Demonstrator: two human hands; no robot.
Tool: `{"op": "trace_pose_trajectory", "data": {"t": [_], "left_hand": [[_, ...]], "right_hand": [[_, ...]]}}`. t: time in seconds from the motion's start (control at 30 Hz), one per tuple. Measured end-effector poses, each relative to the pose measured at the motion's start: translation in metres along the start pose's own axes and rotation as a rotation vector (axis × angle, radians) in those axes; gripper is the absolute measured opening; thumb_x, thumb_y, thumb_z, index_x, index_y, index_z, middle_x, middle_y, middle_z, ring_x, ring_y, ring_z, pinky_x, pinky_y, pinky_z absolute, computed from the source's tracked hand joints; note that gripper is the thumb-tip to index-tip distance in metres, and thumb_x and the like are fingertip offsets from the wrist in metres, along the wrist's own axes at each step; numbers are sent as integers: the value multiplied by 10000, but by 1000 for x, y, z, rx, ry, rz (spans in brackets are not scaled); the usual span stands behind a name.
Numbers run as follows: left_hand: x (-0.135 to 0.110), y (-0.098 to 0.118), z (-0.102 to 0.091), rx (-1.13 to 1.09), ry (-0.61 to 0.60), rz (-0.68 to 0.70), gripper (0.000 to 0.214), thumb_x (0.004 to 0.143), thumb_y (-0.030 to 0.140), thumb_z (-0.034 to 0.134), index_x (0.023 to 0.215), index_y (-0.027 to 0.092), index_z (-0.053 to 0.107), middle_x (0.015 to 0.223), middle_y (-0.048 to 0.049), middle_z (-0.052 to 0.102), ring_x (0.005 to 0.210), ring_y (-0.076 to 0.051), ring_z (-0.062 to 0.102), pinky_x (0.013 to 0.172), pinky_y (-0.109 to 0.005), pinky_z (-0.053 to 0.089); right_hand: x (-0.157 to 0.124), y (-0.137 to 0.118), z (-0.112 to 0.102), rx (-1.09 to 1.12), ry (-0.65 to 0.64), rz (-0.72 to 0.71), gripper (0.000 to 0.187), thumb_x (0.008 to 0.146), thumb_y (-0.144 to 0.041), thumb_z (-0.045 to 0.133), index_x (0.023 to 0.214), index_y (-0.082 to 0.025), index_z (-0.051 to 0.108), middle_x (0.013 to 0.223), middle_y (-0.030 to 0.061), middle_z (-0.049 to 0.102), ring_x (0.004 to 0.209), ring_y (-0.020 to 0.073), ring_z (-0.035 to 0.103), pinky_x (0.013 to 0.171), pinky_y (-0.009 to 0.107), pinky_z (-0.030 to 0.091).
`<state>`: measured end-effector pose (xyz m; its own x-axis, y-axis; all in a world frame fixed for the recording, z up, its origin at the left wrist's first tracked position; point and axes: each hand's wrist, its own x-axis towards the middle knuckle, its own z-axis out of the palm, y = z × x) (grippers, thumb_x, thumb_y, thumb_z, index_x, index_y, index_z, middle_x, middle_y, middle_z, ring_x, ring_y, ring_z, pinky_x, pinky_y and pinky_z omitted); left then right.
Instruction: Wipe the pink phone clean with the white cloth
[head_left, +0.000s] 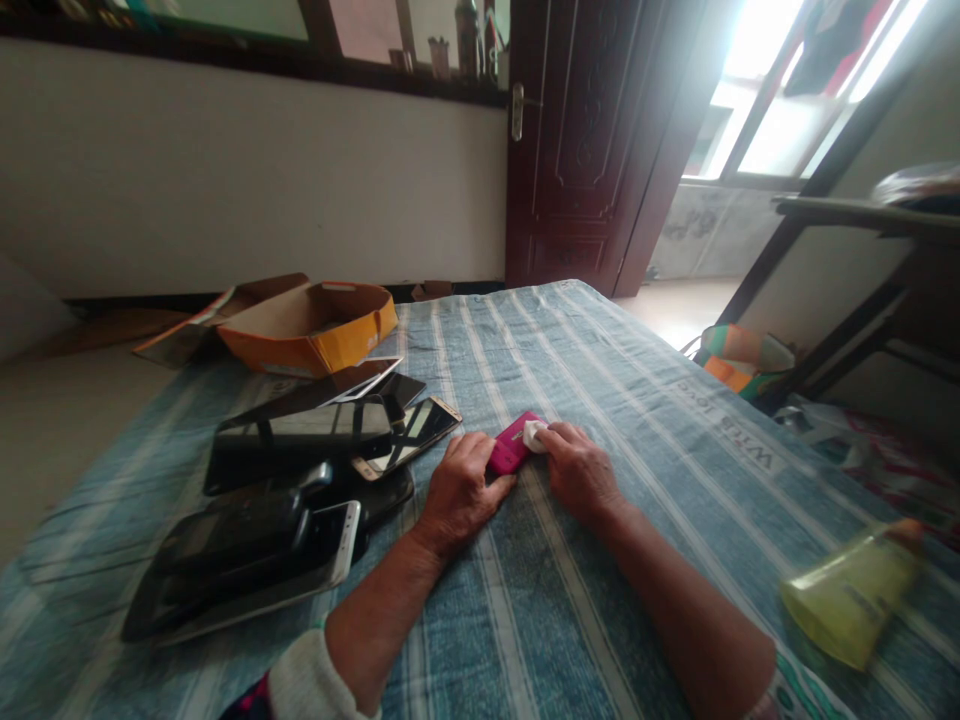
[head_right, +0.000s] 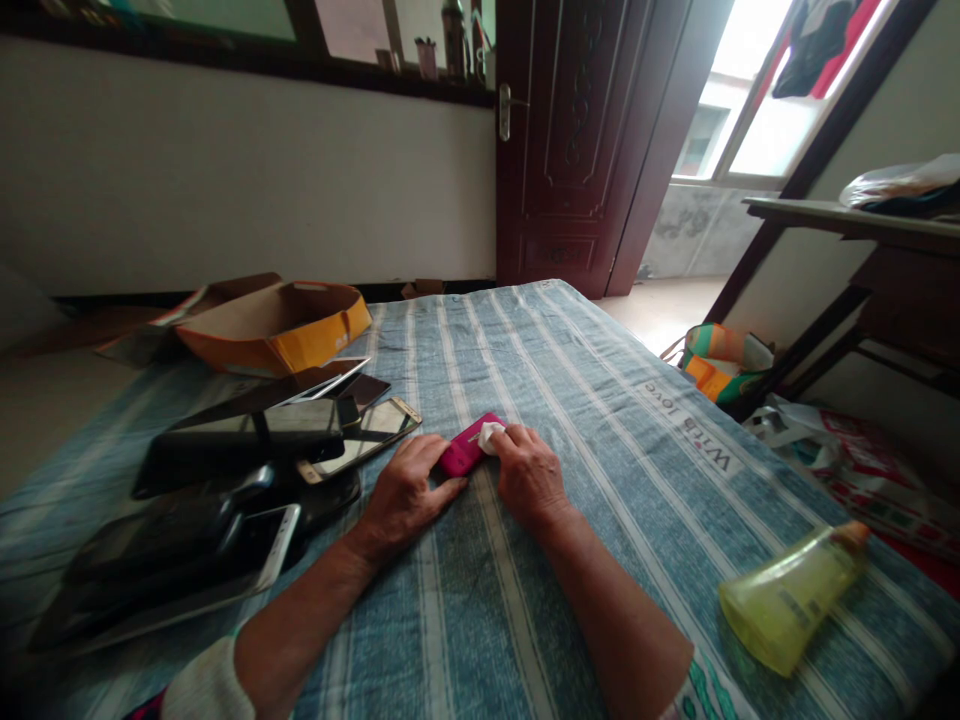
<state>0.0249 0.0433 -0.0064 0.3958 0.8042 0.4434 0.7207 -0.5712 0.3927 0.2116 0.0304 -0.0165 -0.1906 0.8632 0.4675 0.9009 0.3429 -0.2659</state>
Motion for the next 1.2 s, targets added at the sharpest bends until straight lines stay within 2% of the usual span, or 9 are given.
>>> {"op": "trace_pose_trajectory", "data": {"t": [0.33,0.6,0.83,1.2], "left_hand": [[0,1,0,1,-27,-12,199,728,202,719,887,158,609,948,-99,635,935,-266,572,847,-426,504],[1,3,-3,-63,-13,-16,125,768,221,687,865,164,634,903,-81,640,882,-244,571,803,-400,501],[0,2,-1,-122,19,-34,191,899,332,565,927,167,656,888,-71,668,855,-217,602,803,-370,500],[-1,1,-2,-49,42,5,340,981,379,401,871,182,655,817,-57,666,813,-191,612,760,-324,502]], "right_hand": [[0,1,2,30,15,7,303,821,-44,488,1016,-205,656,1008,57,670,913,202,570,754,280,429],[-2,2,5,118,158,14,374,768,-23,475,1023,-228,656,1037,46,677,914,183,601,773,261,469],[0,-2,0,170,281,-49,369,806,-26,442,1058,-180,664,1032,81,674,932,187,611,816,273,481],[5,-13,7,158,223,-139,368,887,-63,410,1125,-200,655,1011,84,659,948,181,597,813,273,491]]}}
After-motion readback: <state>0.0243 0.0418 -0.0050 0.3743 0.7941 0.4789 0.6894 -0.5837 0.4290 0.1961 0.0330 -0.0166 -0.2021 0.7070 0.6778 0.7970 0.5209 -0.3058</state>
